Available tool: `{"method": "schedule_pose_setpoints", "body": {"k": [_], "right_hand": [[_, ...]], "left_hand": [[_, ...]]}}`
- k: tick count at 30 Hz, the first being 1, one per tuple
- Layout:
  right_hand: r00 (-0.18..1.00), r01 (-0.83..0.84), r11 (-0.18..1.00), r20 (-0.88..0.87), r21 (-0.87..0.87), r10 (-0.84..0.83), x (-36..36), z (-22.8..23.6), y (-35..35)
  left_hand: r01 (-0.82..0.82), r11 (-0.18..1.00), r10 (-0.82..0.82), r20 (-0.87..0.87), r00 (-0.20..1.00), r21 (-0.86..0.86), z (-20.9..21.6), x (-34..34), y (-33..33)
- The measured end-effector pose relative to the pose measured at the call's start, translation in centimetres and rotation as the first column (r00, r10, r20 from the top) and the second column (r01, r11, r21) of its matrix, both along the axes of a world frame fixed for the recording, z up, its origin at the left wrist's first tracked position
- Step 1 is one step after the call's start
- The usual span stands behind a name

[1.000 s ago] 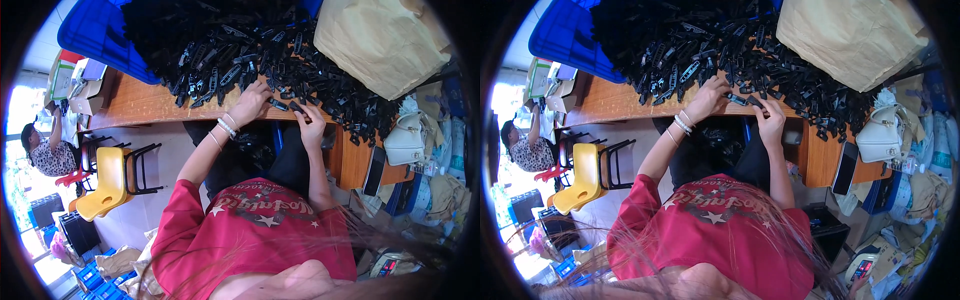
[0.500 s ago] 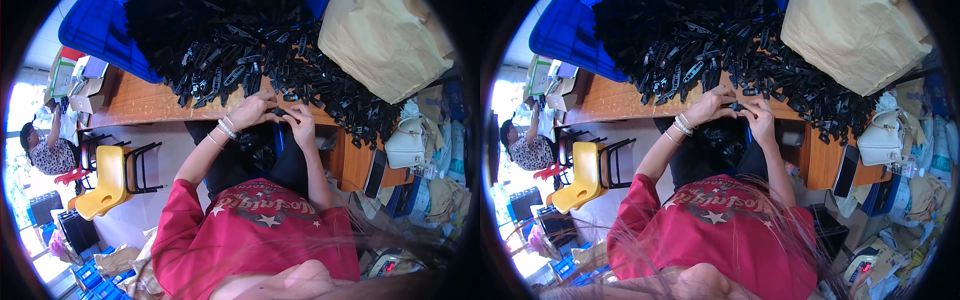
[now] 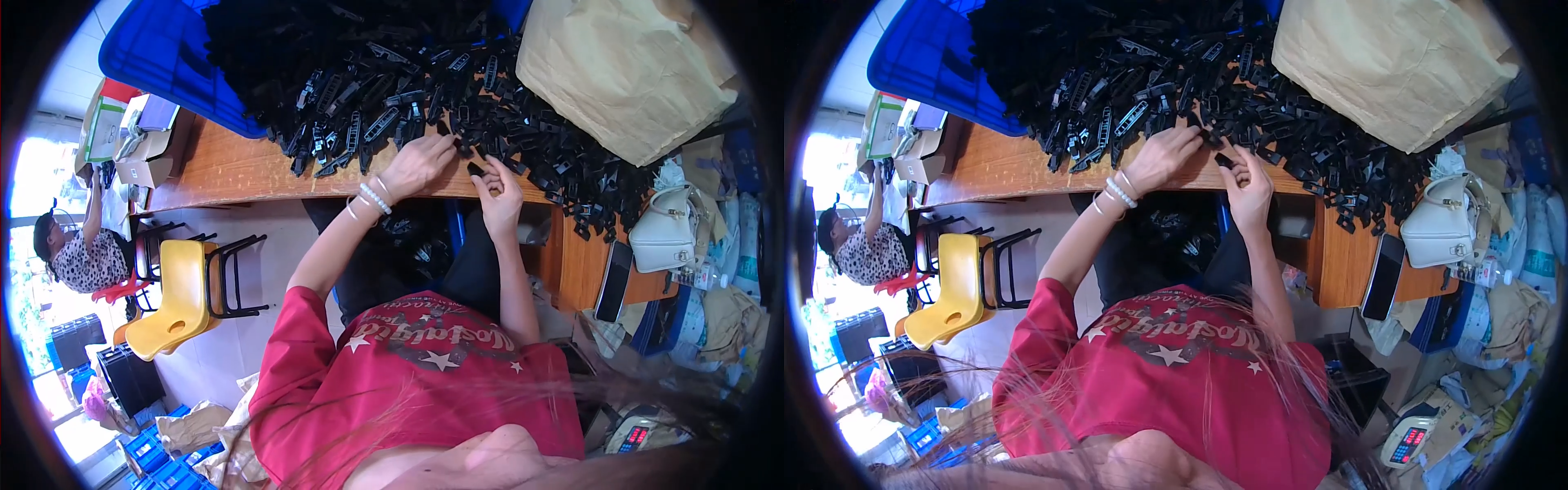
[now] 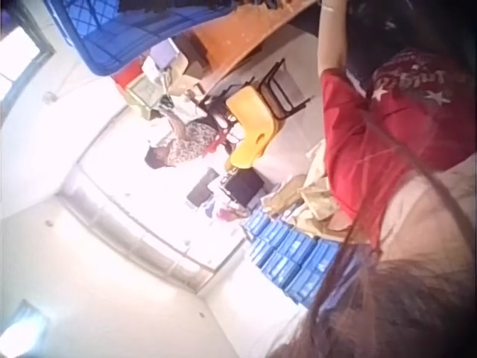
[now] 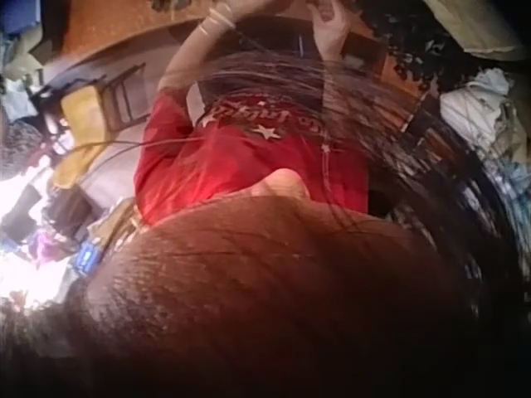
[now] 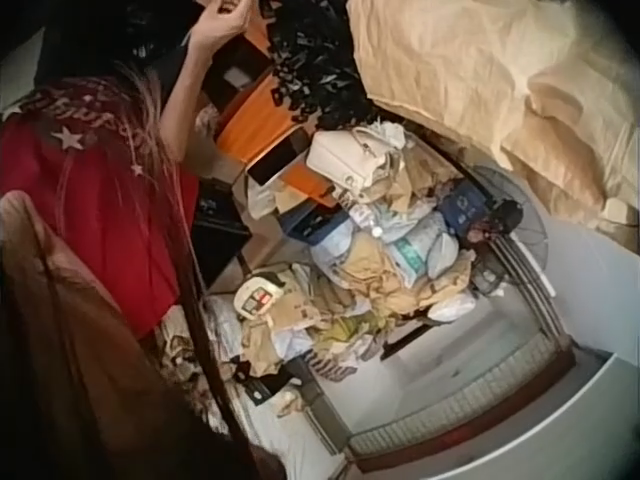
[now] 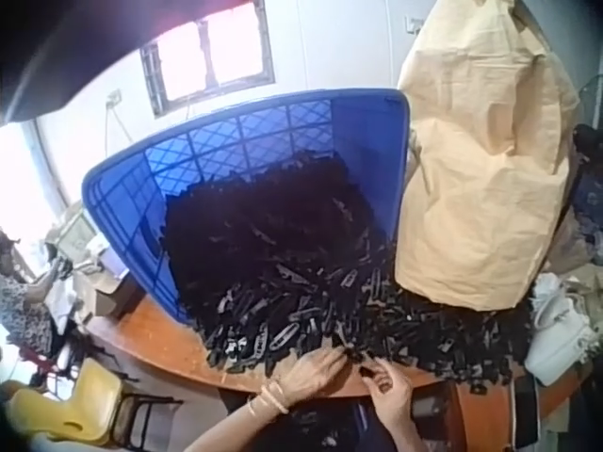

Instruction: Assembling small black plastic components by joining two separate pieces together by hand.

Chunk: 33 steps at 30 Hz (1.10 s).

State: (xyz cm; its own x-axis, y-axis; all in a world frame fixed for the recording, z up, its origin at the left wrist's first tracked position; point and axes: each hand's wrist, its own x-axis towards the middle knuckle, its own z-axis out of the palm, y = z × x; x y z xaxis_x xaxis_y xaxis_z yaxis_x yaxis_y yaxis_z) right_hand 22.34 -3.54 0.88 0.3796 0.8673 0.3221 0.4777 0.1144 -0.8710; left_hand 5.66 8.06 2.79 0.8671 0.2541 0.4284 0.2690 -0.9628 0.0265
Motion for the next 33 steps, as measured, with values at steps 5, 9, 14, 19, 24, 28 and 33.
{"method": "schedule_pose_setpoints", "body": {"k": [5, 9, 14, 19, 24, 28, 33], "right_hand": [[0.989, -0.001, 0.998, -0.15, 0.059, 0.01, -0.3, -0.6, -0.4], [0.923, 0.063, 0.994, 0.375, 0.085, -0.09, 0.7, -0.8, -1.1], [0.996, -0.061, 0.997, -0.07, -0.056, 0.057, 1.2, 0.2, -1.5], [0.969, -0.234, 0.966, -0.114, -0.11, 0.221, 1.4, 0.6, -1.1], [0.949, -0.316, 0.943, -0.053, -0.102, 0.312, 2.0, 0.7, -0.2], [0.936, -0.341, 0.925, -0.154, -0.166, 0.317, 2.0, 1.0, -0.2], [0.941, -0.338, 0.926, -0.065, -0.167, 0.332, 1.7, 1.8, -0.1]], "left_hand": [[-0.107, 0.822, 0.406, 0.446, 0.797, -0.559, 0.4, -0.1, -4.8], [0.214, 0.364, 0.661, 0.413, 0.627, -0.907, -0.7, -0.4, -5.2], [-0.063, 0.602, 0.486, 0.302, 0.82, -0.796, -0.2, -1.6, -5.9], [-0.161, 0.784, 0.387, 0.268, 0.882, -0.6, -0.6, -2.2, -5.2], [-0.133, 0.784, 0.362, 0.273, 0.892, -0.606, -1.1, -2.4, -4.6], [-0.124, 0.77, 0.357, 0.262, 0.897, -0.626, -1.0, -2.6, -4.9], [-0.101, 0.763, 0.34, 0.264, 0.903, -0.638, -1.1, -2.6, -4.9]]}}
